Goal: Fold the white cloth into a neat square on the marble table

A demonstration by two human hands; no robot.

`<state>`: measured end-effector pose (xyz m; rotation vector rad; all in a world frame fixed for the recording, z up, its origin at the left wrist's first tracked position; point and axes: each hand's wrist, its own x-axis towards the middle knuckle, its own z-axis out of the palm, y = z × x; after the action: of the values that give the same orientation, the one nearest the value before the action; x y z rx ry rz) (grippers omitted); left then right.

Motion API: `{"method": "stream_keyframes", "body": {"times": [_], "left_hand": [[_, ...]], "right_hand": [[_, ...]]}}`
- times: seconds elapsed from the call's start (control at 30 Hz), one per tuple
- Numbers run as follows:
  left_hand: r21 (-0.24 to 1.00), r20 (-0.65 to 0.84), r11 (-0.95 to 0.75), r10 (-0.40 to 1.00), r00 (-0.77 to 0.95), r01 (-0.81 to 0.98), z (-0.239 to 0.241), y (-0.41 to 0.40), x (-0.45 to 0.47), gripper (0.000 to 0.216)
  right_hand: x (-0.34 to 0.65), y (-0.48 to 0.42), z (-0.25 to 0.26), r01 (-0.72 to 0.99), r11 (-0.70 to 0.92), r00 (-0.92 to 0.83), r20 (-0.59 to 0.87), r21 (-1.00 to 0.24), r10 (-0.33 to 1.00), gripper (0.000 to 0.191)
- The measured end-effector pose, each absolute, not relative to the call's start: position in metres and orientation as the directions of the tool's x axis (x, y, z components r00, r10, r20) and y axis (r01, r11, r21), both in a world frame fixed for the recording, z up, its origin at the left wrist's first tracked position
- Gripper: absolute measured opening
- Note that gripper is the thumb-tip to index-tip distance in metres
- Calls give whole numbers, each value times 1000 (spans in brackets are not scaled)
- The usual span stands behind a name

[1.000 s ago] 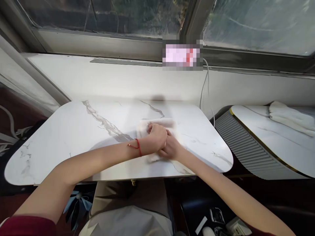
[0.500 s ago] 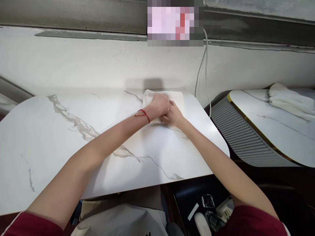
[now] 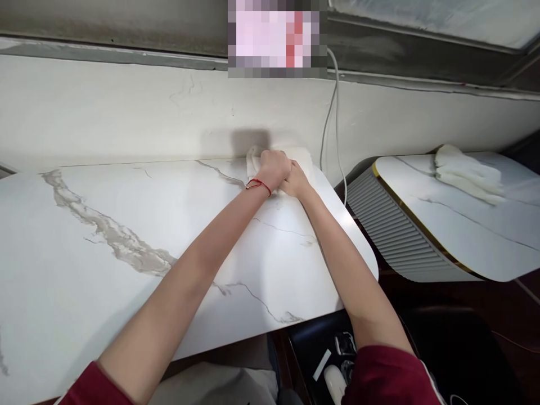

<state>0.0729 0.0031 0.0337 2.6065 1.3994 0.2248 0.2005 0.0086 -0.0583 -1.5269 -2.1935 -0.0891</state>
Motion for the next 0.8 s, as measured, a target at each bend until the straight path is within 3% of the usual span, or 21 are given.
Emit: {"method": "stream_keyframes", "body": {"times": [0.3,0.53,0.67,0.8], "left_hand": [[256,210,-467,882,423,846,13,-15,56,47],[263,241,-536,842,483,802,9,-48,82,43],[193,246,-635,769,590,748,12,-97,91,43],[27,278,-728,664,694,685,8,-168,83,49]], "right_hand": [[194,-2,-44,882,432,-354,340,-187,871,61],[213,-53,-37,921,359,-294,334,-152,896,64],[230,-118,-45,941,329,-280,365,-80,888,62],[229,-209,-49,911,413,-364,441,-15,820,63]]}}
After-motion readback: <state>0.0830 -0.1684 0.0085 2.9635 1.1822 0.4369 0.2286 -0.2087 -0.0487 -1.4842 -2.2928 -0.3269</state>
